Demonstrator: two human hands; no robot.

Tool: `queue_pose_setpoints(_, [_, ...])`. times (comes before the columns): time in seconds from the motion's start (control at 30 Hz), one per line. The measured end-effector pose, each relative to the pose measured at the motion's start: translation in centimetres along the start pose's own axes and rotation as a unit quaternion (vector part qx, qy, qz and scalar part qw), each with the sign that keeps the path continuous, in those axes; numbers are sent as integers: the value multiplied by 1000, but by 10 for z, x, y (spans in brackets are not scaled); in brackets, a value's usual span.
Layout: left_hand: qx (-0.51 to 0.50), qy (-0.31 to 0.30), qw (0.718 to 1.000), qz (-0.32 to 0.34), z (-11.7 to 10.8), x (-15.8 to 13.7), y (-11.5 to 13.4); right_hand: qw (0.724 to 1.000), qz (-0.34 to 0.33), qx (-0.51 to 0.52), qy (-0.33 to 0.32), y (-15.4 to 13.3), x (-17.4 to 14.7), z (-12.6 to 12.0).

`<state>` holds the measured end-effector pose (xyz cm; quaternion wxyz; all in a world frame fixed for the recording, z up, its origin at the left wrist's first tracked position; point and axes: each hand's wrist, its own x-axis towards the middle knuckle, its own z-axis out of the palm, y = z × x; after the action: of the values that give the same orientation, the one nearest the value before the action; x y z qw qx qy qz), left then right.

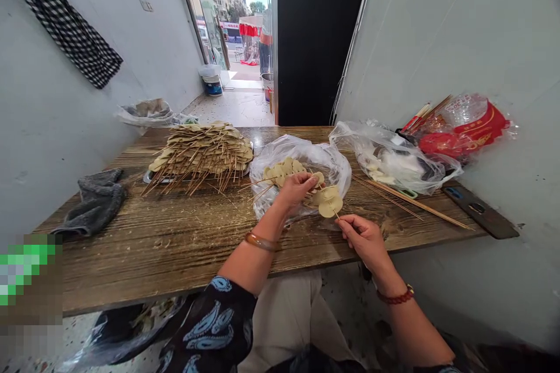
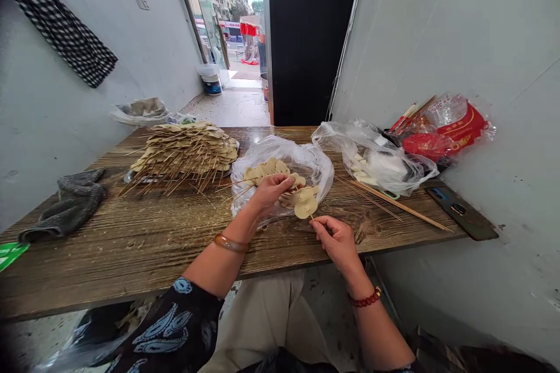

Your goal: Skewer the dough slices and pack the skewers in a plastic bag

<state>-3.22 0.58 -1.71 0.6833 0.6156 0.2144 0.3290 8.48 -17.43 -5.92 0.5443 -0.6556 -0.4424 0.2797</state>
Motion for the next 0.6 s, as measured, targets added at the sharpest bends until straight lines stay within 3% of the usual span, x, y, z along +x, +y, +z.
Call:
queue_pose_setpoints(0.2, [49, -40, 998, -1, 1, -4, 3, 1000, -1, -3, 1, -1, 0, -1])
queue_pose_setpoints(0.6, [-8, -76, 994, -76, 7, -9, 10, 1000, 9, 5, 4, -5, 0, 0])
